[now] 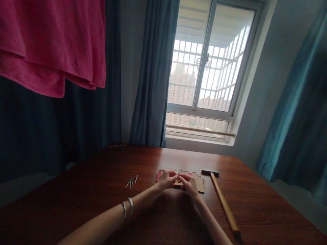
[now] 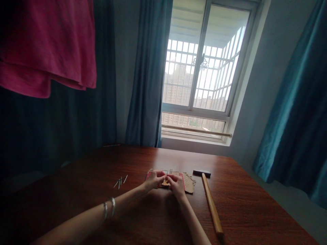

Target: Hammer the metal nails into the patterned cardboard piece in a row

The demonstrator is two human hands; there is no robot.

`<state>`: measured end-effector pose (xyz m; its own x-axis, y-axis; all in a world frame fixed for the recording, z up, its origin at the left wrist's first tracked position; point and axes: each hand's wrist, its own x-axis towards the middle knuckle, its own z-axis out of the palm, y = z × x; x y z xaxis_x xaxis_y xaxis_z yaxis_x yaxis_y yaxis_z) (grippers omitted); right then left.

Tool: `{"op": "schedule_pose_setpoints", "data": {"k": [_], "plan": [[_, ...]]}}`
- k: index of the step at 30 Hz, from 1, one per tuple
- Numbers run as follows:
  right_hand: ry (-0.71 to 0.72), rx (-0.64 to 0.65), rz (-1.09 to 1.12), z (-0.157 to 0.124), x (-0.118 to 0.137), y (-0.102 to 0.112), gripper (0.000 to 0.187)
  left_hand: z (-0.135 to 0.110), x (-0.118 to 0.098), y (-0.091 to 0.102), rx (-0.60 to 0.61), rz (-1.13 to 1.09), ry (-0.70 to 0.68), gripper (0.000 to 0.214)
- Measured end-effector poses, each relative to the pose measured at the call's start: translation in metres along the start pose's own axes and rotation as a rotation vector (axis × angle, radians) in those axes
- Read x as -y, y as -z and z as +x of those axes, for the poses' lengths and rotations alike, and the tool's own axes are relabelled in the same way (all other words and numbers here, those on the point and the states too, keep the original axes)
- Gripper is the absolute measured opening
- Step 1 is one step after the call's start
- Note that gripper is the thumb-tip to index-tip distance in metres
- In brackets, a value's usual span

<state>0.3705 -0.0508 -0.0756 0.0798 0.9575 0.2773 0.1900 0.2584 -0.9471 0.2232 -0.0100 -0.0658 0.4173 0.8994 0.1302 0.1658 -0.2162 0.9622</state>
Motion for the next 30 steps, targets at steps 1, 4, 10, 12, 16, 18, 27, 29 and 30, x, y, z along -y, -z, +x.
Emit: {"op": "schedule_pose_setpoints", "data": {"k": [1, 4, 10, 12, 16, 18, 27, 29, 30], "plan": [[-0.011, 0.001, 0.014, 0.000, 0.001, 0.001, 0.045, 0.000, 0.001, -0.002, 0.008, -0.005, -0.004, 0.035], [-0.019, 0.029, 0.031, -0.001, 0.001, 0.003, 0.044, -0.002, 0.002, -0.003, 0.030, -0.016, -0.026, 0.037], [0.003, 0.052, 0.038, -0.002, -0.003, 0.003, 0.037, -0.003, 0.007, -0.002, 0.029, -0.022, -0.069, 0.038], [0.007, 0.040, 0.020, 0.000, -0.004, 0.006, 0.036, -0.001, 0.007, 0.002, 0.026, -0.019, -0.067, 0.037], [-0.006, -0.066, -0.101, 0.012, -0.007, 0.022, 0.036, 0.013, 0.007, 0.014, -0.095, -0.058, -0.067, 0.033], [-0.020, -0.110, -0.158, 0.022, -0.011, 0.031, 0.034, 0.023, 0.010, 0.020, -0.143, -0.118, -0.072, 0.026], [0.051, -0.159, -0.338, 0.059, -0.023, 0.038, 0.022, 0.057, 0.013, 0.001, -0.289, -0.244, -0.041, 0.037], [0.070, -0.145, -0.364, 0.061, -0.025, 0.035, 0.022, 0.065, 0.012, -0.006, -0.307, -0.277, -0.030, 0.039], [0.076, -0.138, -0.375, 0.060, -0.026, 0.034, 0.022, 0.069, 0.012, -0.010, -0.316, -0.290, -0.014, 0.040]]}}
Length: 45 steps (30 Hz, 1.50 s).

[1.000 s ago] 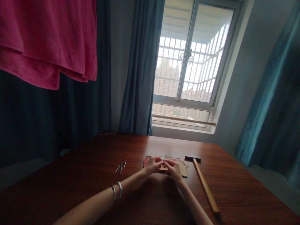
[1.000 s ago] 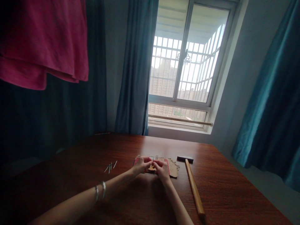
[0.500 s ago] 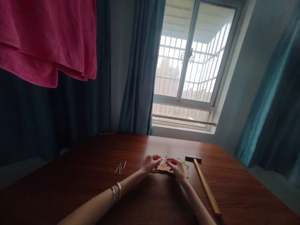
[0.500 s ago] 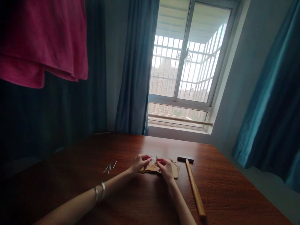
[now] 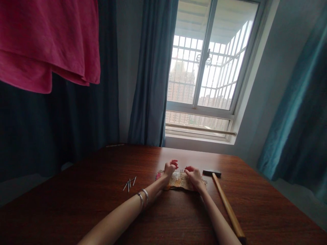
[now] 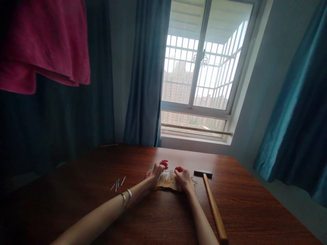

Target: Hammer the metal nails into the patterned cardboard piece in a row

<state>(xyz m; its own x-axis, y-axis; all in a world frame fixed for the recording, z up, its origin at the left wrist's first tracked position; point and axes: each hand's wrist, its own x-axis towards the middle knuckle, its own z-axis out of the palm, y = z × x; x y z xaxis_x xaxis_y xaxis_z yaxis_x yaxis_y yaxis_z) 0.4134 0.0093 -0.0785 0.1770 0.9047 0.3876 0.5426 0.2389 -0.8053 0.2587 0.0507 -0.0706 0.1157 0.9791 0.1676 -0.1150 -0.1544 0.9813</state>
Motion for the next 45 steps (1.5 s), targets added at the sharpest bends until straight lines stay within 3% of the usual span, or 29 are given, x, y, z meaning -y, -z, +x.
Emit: {"op": "schedule_pose_setpoints", "data": {"k": [5, 11, 20, 28, 36, 45], "plan": [[0.029, 0.019, -0.047, -0.006, -0.003, -0.004, 0.020, 0.007, 0.010, -0.013, -0.002, 0.020, 0.060, 0.042], [0.054, 0.037, -0.086, -0.010, -0.001, -0.007, 0.021, 0.002, 0.014, -0.014, 0.058, 0.148, -0.022, 0.040], [0.077, 0.063, -0.153, -0.011, -0.005, -0.009, 0.023, 0.003, 0.020, -0.015, 0.048, 0.217, -0.075, 0.039], [0.109, 0.043, -0.236, -0.011, -0.011, -0.013, 0.022, 0.003, 0.025, -0.017, 0.234, 0.351, -0.181, 0.023], [0.135, 0.043, -0.296, -0.013, -0.011, -0.010, 0.019, 0.006, 0.032, -0.011, 0.254, 0.508, -0.289, 0.018], [0.097, 0.086, -0.373, -0.016, 0.002, -0.005, 0.021, 0.006, 0.031, -0.010, 0.240, 0.544, -0.298, 0.020]]}}
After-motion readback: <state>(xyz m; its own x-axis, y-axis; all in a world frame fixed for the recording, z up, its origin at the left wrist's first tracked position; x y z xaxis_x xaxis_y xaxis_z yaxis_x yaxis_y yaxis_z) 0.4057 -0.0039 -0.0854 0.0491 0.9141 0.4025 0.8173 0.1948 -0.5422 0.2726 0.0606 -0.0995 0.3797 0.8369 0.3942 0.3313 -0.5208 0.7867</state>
